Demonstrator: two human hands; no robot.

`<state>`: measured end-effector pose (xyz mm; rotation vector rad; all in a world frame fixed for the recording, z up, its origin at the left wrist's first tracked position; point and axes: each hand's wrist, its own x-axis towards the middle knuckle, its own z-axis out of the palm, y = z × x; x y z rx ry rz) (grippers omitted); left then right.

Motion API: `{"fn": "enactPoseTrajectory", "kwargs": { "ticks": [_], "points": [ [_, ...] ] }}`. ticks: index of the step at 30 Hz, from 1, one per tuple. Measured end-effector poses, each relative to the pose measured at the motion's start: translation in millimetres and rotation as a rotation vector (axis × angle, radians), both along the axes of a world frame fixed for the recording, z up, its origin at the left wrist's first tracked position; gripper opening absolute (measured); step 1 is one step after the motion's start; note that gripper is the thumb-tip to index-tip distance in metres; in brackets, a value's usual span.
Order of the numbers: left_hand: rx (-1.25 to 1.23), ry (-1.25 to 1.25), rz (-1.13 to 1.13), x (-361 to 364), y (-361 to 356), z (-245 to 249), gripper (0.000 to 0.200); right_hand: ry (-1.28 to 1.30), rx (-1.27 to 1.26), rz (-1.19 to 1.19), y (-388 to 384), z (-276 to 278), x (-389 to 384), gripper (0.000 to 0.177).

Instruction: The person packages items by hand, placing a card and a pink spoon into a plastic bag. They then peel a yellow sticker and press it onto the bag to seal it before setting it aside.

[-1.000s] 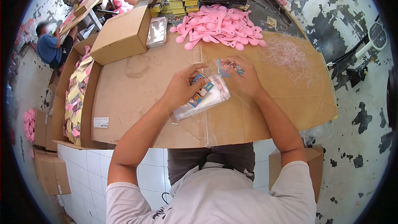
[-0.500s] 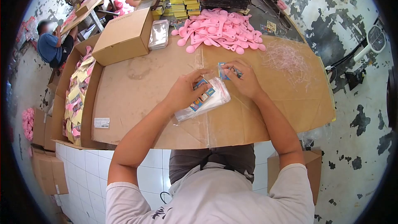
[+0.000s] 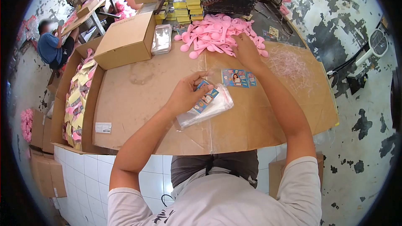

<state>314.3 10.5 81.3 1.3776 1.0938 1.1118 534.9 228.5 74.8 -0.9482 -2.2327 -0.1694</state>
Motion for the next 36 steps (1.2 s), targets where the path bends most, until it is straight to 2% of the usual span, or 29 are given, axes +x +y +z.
{"fn": "enactPoseTrajectory", "kwargs": {
  "ticks": [5, 8, 11, 14, 17, 20, 23, 26, 29, 32, 35, 36],
  "points": [
    [0.068, -0.048, 0.030, 0.0, 1.1, -2.9, 0.037, -0.267, 0.019, -0.011, 5.4, -3.9, -6.8, 0.029],
    [-0.001, 0.000, 0.041, -1.0, -4.1, 11.5, 0.034, -0.290, 0.023, 0.043, -25.3, 5.9, 1.3, 0.026],
    [0.023, -0.082, 0.044, -3.4, 3.6, -4.4, 0.034, -0.196, 0.069, 0.055, -50.0, 25.0, 15.9, 0.024],
    [-0.047, 0.011, 0.086, -4.8, -3.2, 11.1, 0.034, 0.124, -0.083, 0.121, -86.4, 54.0, 24.8, 0.021],
    [0.053, -0.092, 0.084, -4.3, 4.1, -2.5, 0.034, 0.382, -0.488, 0.239, -103.2, 53.0, 37.7, 0.018],
    [0.018, 0.016, 0.095, -0.7, 0.6, 2.8, 0.035, 0.643, -0.768, 0.318, -116.9, 45.7, 37.7, 0.018],
    [0.051, 0.018, 0.102, 2.6, 1.9, -5.2, 0.037, 0.804, -0.769, 0.326, -122.6, 41.6, 35.7, 0.018],
    [0.045, 0.041, 0.098, 3.7, 0.1, -1.1, 0.037, 0.623, -0.676, 0.370, -120.6, 37.5, 37.8, 0.017],
    [0.045, -0.011, 0.036, 5.4, 0.3, -1.5, 0.034, 0.542, -0.736, 0.395, -126.2, 31.9, 32.4, 0.017],
    [0.009, 0.055, 0.036, 7.5, -3.8, 1.8, 0.031, 0.671, -0.767, 0.404, -132.1, 28.8, 22.3, 0.019],
    [-0.067, 0.042, 0.031, 7.8, -7.4, 10.1, 0.030, 0.593, -0.714, 0.376, -129.6, 28.1, 25.7, 0.023],
    [-0.065, 0.047, 0.026, 8.5, -7.6, 11.0, 0.030, 0.590, -0.784, 0.394, -132.2, 30.0, 25.7, 0.025]
  ]
}}
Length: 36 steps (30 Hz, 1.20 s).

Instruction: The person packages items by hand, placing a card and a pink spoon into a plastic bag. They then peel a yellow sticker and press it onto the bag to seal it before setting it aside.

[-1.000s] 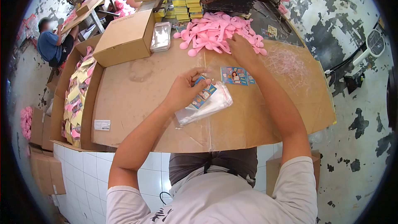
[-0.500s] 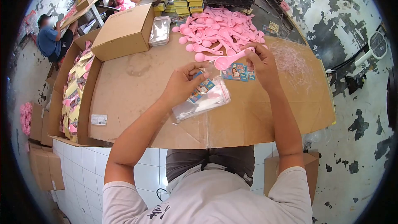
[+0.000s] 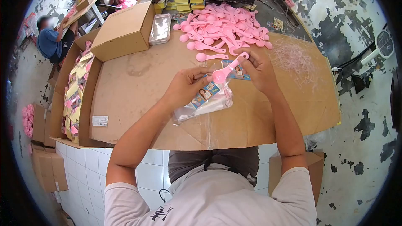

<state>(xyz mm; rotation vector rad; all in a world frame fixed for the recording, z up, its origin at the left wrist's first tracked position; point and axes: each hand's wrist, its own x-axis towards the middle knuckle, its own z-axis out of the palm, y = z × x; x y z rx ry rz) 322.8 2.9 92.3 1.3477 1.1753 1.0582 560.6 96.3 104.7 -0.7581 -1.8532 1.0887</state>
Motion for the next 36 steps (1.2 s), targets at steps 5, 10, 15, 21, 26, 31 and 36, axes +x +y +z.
{"fn": "enactPoseTrajectory", "kwargs": {
  "ticks": [5, 10, 15, 21, 26, 31, 36],
  "points": [
    [-0.027, 0.027, -0.032, -3.4, -1.1, 2.2, 0.030, -0.142, 0.109, 0.047, -18.3, 2.5, -16.3, 0.036],
    [0.004, -0.263, -0.160, -7.3, 2.9, -4.7, 0.035, 0.177, -0.012, 0.395, -12.4, -2.3, -22.5, 0.044],
    [-0.050, -0.304, -0.288, -9.3, -2.1, -2.4, 0.038, 0.045, -0.008, 0.513, -10.9, 26.1, -11.6, 0.038],
    [-0.091, -0.533, -0.400, -16.3, -2.3, -3.3, 0.044, -0.162, 0.196, 0.419, -24.8, 72.7, -11.2, 0.018],
    [-0.144, -0.718, -0.464, -21.9, 0.2, -6.4, 0.050, -0.150, 0.354, 0.441, -31.5, 70.0, -22.9, 0.018],
    [0.020, -0.624, -0.333, -9.5, -8.5, 9.4, 0.046, -0.154, 0.620, 0.313, -44.2, 90.1, -27.8, 0.014],
    [0.364, -0.255, -0.050, -6.4, -7.4, 11.6, 0.044, -0.415, 0.932, 0.085, -56.6, 116.1, -28.6, 0.011]
  ]
}}
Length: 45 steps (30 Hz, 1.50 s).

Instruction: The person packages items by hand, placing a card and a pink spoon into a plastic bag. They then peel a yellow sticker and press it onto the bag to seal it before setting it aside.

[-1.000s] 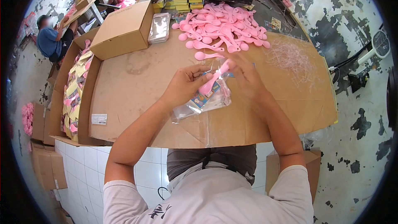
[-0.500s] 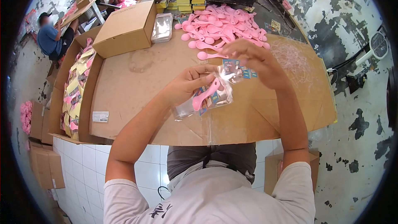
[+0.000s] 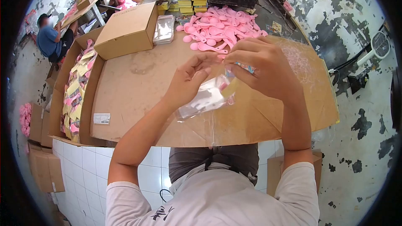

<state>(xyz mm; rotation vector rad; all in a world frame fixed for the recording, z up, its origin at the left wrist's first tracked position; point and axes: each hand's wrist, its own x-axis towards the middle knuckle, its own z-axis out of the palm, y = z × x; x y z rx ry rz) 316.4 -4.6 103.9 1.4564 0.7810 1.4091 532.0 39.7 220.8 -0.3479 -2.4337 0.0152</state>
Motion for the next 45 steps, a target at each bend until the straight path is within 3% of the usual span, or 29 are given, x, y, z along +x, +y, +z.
{"fn": "enactPoseTrajectory", "kwargs": {
  "ticks": [3, 9, 11, 14, 17, 23, 29, 32, 34, 36, 38, 42, 44, 45],
  "points": [
    [0.137, 0.215, 0.020, -0.8, -9.6, 4.4, 0.051, 0.060, -0.184, -0.117, -3.8, -6.1, -1.4, 0.011],
    [0.153, 0.220, 0.165, 11.4, -16.5, 10.3, 0.042, 0.129, -0.320, -0.139, -4.0, -19.5, -2.8, 0.011],
    [0.055, 0.159, 0.130, 7.9, -11.6, 3.9, 0.040, 0.128, -0.384, -0.146, -3.5, -24.1, -1.7, 0.014],
    [-0.012, 0.153, 0.125, 5.9, -11.2, 5.7, 0.037, 0.314, -0.049, -0.167, 0.7, -38.0, -9.6, 0.016],
    [0.017, 0.236, 0.166, 5.8, -11.6, 4.4, 0.038, 0.087, 0.217, -0.192, -2.6, -41.2, -10.7, 0.022],
    [0.062, 0.435, 0.199, 8.9, -13.6, -1.0, 0.046, 0.058, 0.379, -0.149, 5.1, -60.7, -25.9, 0.024],
    [0.042, 0.515, 0.146, 14.3, -15.8, 3.7, 0.045, 0.014, 0.284, -0.382, 31.7, -82.5, -22.8, 0.019],
    [-0.040, 0.318, 0.083, 11.7, -9.1, -5.3, 0.041, 0.323, -0.486, -0.198, 52.0, -66.4, 13.9, 0.014],
    [-0.099, 0.191, 0.064, 9.0, -5.3, -8.2, 0.039, 0.168, -1.031, 0.077, 57.5, -41.3, 57.5, 0.015],
    [-0.172, 0.137, 0.066, 6.6, -2.7, -4.7, 0.038, 0.220, -1.421, 0.235, 87.2, -48.3, 122.4, 0.014],
    [-0.173, 0.152, 0.050, 6.3, -3.6, -0.3, 0.039, 0.218, -1.311, -0.035, 135.5, -59.2, 176.4, 0.016],
    [-0.198, 0.263, 0.082, 4.8, -0.8, -5.4, 0.039, 0.094, -0.439, -0.809, 157.3, -115.0, 232.0, 0.029],
    [-0.177, 0.159, 0.046, 8.3, -0.1, -5.0, 0.039, 0.017, 0.041, -1.128, 164.2, -128.1, 241.9, 0.038],
    [-0.172, 0.107, 0.028, 10.4, -0.9, -6.4, 0.039, 0.088, 0.023, -1.020, 160.2, -125.1, 233.5, 0.037]
  ]
}}
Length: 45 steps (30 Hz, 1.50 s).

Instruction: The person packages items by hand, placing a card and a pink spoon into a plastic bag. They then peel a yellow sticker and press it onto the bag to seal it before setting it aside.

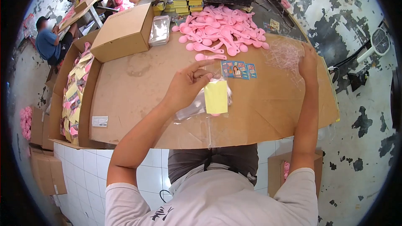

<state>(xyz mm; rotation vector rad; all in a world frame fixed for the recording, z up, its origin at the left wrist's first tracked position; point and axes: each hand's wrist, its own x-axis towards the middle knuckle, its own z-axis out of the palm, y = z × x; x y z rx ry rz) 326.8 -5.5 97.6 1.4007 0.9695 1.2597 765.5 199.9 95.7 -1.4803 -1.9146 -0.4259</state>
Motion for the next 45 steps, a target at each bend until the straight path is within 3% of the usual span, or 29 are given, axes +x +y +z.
{"fn": "enactPoseTrajectory", "kwargs": {
  "ticks": [2, 4, 6, 8, 11, 15, 30, 33, 36, 42, 45],
  "points": [
    [-0.006, 0.021, 0.033, -0.9, 4.7, -8.3, 0.038, 0.136, 0.039, 0.208, -27.9, 18.7, -50.5, 0.034],
    [-0.016, 0.018, 0.047, -1.5, 9.8, -12.8, 0.037, 0.373, -0.326, 0.315, -66.4, 27.9, -111.5, 0.030],
    [-0.045, -0.012, 0.048, -1.9, 11.6, -14.1, 0.036, 0.384, -0.552, 0.699, -94.5, 27.5, -155.3, 0.025],
    [-0.029, -0.010, 0.052, -1.3, 11.6, -14.6, 0.035, 0.341, -0.692, 0.935, -115.9, 23.1, -190.2, 0.024],
    [-0.061, -0.010, 0.046, -3.3, 10.8, -12.8, 0.034, 0.736, -1.035, 1.108, -123.3, 10.8, -216.1, 0.025],
    [-0.100, -0.080, 0.041, -2.9, 7.3, -3.1, 0.034, 0.791, -1.113, 1.096, -110.9, 7.5, -214.4, 0.027],
    [0.055, 0.114, 0.028, -8.1, 10.9, -21.7, 0.028, 0.877, -1.052, 1.037, -104.8, -11.1, -197.7, 0.015],
    [-0.018, 0.049, -0.005, -9.0, 7.8, -13.9, 0.027, 0.822, -1.034, 1.034, -101.9, -12.6, -194.2, 0.016],
    [-0.125, -0.194, -0.041, -7.9, 11.7, -15.6, 0.028, 0.823, -1.025, 1.032, -104.4, -10.1, -195.0, 0.016],
    [-0.095, 0.081, -0.001, -7.2, 14.3, -20.5, 0.028, 0.874, -1.030, 1.059, -107.6, -13.3, -199.9, 0.018],
    [-0.112, 0.036, -0.015, -7.9, 15.8, -23.7, 0.028, 0.877, -1.024, 1.080, -107.6, -15.5, -200.2, 0.028]
  ]
}}
